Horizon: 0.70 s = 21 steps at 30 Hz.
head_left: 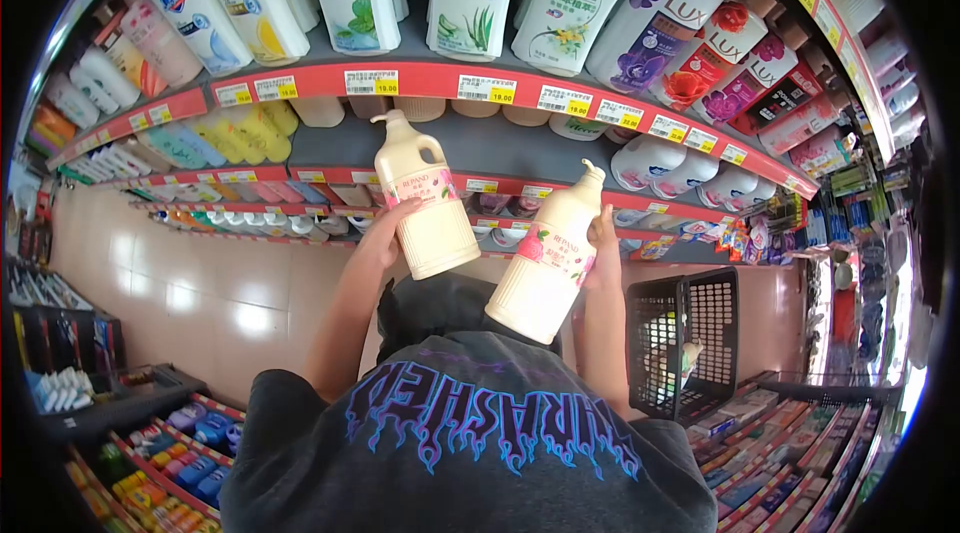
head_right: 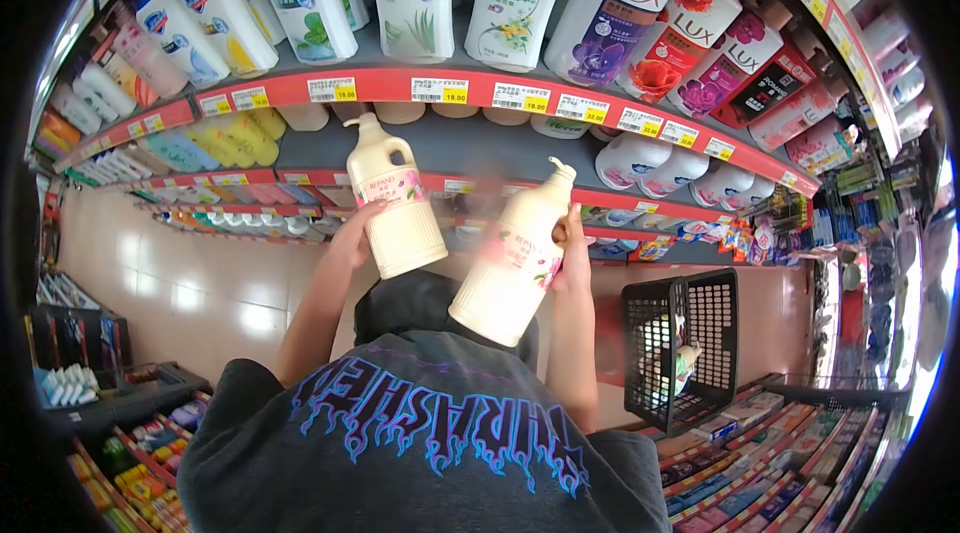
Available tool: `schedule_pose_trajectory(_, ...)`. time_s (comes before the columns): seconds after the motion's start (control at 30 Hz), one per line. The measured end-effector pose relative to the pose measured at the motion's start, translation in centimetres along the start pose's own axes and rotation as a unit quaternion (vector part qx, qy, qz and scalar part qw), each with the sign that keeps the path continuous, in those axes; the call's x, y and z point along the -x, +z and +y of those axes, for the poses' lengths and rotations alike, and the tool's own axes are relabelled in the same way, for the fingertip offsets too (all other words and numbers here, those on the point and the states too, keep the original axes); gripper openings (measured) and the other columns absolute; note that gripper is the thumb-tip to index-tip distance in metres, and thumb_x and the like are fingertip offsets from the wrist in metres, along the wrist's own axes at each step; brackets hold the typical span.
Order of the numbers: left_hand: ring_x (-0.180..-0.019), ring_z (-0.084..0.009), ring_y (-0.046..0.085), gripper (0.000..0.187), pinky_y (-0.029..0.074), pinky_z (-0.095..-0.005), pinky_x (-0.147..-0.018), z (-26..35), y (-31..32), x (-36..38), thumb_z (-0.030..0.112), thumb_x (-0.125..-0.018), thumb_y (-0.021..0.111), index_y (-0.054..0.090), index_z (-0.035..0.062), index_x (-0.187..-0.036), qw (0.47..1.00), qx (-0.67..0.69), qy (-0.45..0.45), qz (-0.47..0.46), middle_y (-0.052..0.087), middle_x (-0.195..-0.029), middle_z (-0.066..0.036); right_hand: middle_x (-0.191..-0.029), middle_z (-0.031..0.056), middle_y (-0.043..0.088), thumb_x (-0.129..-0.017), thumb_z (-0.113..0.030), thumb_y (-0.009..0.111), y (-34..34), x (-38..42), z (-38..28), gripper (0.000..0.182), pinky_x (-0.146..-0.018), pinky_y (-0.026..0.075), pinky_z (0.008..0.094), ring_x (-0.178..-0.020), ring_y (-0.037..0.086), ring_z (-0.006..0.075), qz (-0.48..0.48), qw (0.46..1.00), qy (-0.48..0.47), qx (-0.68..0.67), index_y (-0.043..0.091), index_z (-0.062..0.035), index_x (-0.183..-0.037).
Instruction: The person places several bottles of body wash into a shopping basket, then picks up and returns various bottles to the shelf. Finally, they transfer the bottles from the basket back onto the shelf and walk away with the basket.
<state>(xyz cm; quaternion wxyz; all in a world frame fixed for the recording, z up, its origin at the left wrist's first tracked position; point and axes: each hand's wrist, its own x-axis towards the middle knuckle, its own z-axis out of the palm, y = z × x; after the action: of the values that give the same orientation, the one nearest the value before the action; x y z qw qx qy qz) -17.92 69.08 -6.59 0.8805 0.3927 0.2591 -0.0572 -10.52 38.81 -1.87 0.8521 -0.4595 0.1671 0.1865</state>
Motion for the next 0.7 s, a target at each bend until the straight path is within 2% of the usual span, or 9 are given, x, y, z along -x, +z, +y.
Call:
schedule_pose_trajectory(0.03, -0.095, -0.025, 0.06, 0.045, 0.049, -0.0387, -0.084, 0.6, -0.6, -0.8, 0.018, -0.078, 0.063, 0.047, -0.0004, -0.117, 0.999, -0.037, 0.022, -0.008, 0.059, -0.107, -0.014, -0.114, 0.0182, 0.053, -0.089, -0.051, 0.04, -0.1, 0.2, 0.1, 0.064, -0.088, 0.046, 0.0394, -0.105, 0.055, 0.0262, -0.005, 1.0, -0.012, 0.017, 0.04, 0.003, -0.123)
schedule_pose_trajectory(0.07, -0.095, -0.0243, 0.06, 0.045, 0.049, -0.0379, -0.083, 1.1, -1.0, -1.6, 0.015, -0.077, 0.064, 0.047, 0.0001, -0.116, 0.996, -0.073, 0.045, -0.015, 0.059, -0.107, -0.013, -0.116, 0.018, 0.051, -0.089, -0.051, 0.041, -0.2, 0.5, 0.2, 0.064, -0.089, 0.046, 0.0398, -0.105, 0.054, 0.0262, 0.019, 0.999, -0.017, 0.031, 0.04, 0.0029, -0.123)
schedule_pose_trajectory(0.13, -0.095, -0.023, 0.06, 0.047, 0.05, -0.0365, -0.082, 2.5, -1.3, -2.6, 0.011, -0.073, 0.067, 0.047, 0.0006, -0.115, 0.988, -0.13, 0.072, -0.035, 0.059, -0.107, -0.012, -0.118, 0.0177, 0.05, -0.088, -0.052, 0.041, -0.5, 0.4, 0.5, 0.064, -0.089, 0.045, 0.04, -0.106, 0.054, 0.0264, 0.044, 0.998, -0.024, 0.033, 0.04, 0.0029, -0.123)
schedule_pose_trajectory(0.2, -0.096, -0.0216, 0.059, 0.054, 0.049, -0.0351, -0.082, 4.3, -1.5, -3.5, 0.008, -0.068, 0.072, 0.047, 0.0005, -0.114, 0.979, -0.175, 0.087, -0.061, 0.059, -0.107, -0.012, -0.118, 0.0174, 0.05, -0.088, -0.052, 0.04, -0.7, 0.3, 0.7, 0.065, -0.089, 0.045, 0.0402, -0.107, 0.053, 0.0266, 0.028, 0.999, -0.028, 0.024, 0.04, 0.0027, -0.123)
schedule_pose_trajectory(0.27, -0.097, -0.0218, 0.059, 0.057, 0.049, -0.0354, -0.083, 5.5, -1.8, -4.9, 0.005, -0.065, 0.073, 0.046, 0.0003, -0.115, 0.97, -0.197, 0.104, -0.102, 0.058, -0.108, -0.012, -0.118, 0.0172, 0.05, -0.089, -0.052, 0.04, -0.6, 0.4, 1.0, 0.064, -0.089, 0.045, 0.0404, -0.107, 0.053, 0.0268, -0.026, 0.999, -0.026, 0.0, 0.04, 0.0025, -0.123)
schedule_pose_trajectory(0.33, -0.098, -0.022, 0.059, 0.061, 0.049, -0.0356, -0.084, 6.6, -1.9, -6.2, 0.001, -0.062, 0.073, 0.045, 0.0003, -0.116, 0.963, -0.21, 0.116, -0.124, 0.058, -0.109, -0.011, -0.118, 0.0171, 0.051, -0.089, -0.052, 0.039, -0.1, 0.4, 1.2, 0.064, -0.089, 0.045, 0.0405, -0.106, 0.054, 0.027, -0.014, 1.0, -0.024, 0.01, 0.04, 0.0023, -0.123)
schedule_pose_trajectory(0.43, -0.099, -0.0217, 0.058, 0.061, 0.048, -0.0353, -0.085, 8.0, -1.4, -7.1, -0.001, -0.061, 0.072, 0.045, 0.0004, -0.116, 0.954, -0.219, 0.145, -0.144, 0.058, -0.11, -0.012, -0.116, 0.0173, 0.052, -0.09, -0.051, 0.037, 1.1, 0.8, 1.1, 0.063, -0.089, 0.045, 0.0407, -0.105, 0.054, 0.0272, 0.018, 0.999, -0.026, 0.021, 0.04, 0.0023, -0.123)
schedule_pose_trajectory(0.53, -0.101, -0.0201, 0.057, 0.058, 0.045, -0.0338, -0.087, 9.3, -0.4, -6.5, -0.005, -0.063, 0.068, 0.046, 0.0018, -0.117, 0.957, -0.215, 0.126, -0.147, 0.058, -0.109, -0.009, -0.118, 0.0178, 0.051, -0.089, -0.051, 0.038, 1.3, 0.9, 1.2, 0.064, -0.09, 0.045, 0.0408, -0.107, 0.053, 0.0273, 0.024, 0.999, -0.029, 0.027, 0.039, 0.0023, -0.123)
schedule_pose_trajectory(0.7, -0.104, -0.0202, 0.054, 0.063, 0.042, -0.0331, -0.09, 9.5, -1.6, -10.1, -0.005, -0.06, 0.07, 0.045, 0.0023, -0.117, 0.945, -0.24, 0.167, -0.145, 0.056, -0.111, -0.008, -0.118, 0.018, 0.05, -0.088, -0.052, 0.041, 0.8, 0.7, 1.7, 0.065, -0.089, 0.045, 0.0391, -0.107, 0.053, 0.0264, 0.052, 0.997, -0.041, 0.026, 0.039, 0.0023, -0.124)
